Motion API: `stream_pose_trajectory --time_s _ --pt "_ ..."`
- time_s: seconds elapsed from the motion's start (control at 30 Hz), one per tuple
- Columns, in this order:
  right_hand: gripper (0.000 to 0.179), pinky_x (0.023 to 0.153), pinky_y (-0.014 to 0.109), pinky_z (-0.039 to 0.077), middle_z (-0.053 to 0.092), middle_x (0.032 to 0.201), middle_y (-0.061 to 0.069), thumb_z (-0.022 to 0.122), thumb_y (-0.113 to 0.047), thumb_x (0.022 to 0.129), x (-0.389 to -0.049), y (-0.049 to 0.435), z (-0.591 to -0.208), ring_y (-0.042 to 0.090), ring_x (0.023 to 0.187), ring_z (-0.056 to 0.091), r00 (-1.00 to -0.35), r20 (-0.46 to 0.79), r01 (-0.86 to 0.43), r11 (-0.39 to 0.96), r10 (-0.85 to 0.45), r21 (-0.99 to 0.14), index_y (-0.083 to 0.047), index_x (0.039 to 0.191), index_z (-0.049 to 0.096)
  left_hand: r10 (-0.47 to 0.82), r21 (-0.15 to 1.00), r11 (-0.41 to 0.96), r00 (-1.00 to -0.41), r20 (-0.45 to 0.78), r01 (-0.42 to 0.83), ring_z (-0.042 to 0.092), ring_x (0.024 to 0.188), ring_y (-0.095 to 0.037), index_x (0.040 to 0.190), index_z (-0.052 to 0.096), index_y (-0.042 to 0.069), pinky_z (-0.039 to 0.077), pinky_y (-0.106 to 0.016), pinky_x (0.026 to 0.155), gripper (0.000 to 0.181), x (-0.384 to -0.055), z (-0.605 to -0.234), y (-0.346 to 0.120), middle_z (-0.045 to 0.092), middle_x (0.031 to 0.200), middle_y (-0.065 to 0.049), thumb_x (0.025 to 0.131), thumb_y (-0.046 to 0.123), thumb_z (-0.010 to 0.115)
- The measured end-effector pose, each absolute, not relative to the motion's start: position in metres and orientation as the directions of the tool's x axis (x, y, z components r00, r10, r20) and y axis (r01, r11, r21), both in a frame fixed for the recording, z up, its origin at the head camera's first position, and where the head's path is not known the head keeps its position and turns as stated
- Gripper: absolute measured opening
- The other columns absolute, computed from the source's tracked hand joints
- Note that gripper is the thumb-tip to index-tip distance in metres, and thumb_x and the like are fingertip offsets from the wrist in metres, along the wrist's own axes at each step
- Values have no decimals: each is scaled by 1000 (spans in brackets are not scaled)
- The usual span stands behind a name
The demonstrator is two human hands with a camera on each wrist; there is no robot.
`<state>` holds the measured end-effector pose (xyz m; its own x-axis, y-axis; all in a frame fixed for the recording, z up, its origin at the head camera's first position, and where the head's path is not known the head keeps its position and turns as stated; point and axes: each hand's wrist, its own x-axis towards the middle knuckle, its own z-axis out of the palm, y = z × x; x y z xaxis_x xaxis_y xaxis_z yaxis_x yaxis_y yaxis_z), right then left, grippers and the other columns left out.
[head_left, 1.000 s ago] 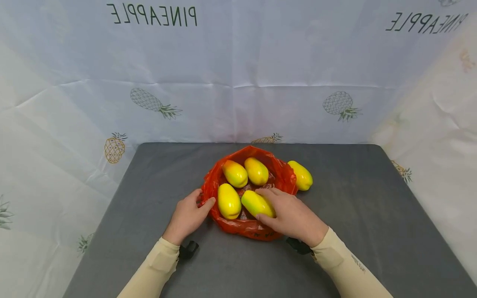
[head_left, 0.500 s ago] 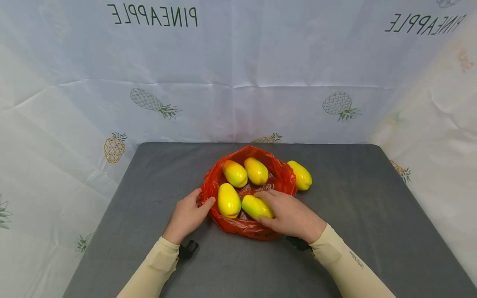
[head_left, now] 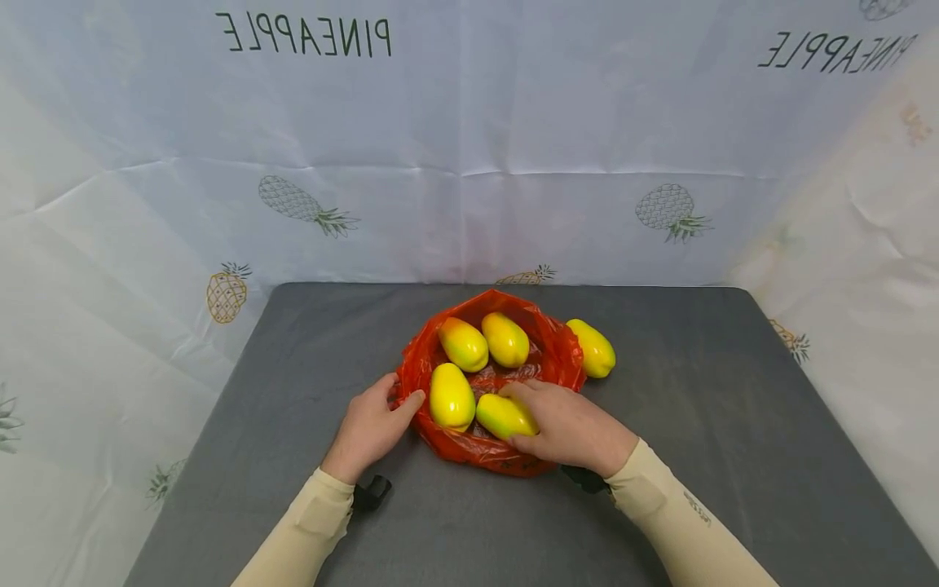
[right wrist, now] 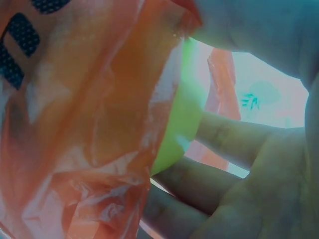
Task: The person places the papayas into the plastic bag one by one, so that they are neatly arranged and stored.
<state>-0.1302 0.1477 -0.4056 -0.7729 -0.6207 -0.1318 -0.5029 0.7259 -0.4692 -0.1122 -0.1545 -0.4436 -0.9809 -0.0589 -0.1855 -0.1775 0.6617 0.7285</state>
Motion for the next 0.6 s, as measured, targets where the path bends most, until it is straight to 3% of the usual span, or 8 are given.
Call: stream_pose_trajectory --time_s 0.4,0.6 --pt "56 93 39 58 71 120 -4 85 -29 91 -133 146 -408 13 99 61 -785 -172 -459 746 -595 -482 -15 140 63 -61 731 659 -981 -182 -176 61 78 -19 137 65 11 52 -29 67 47 -112 -445 -155 77 116 -8 102 42 70" --pt "61 101 42 59 72 131 -2 85 -30 91 -133 145 -406 15 109 64 -795 -181 -436 753 -579 -492 -14 144 63 -61 738 650 -981 -187 -181 59 76 -19 136 66 13 51 -30 66 46 -111 -445 -155 76 110 -6 102 41 70"
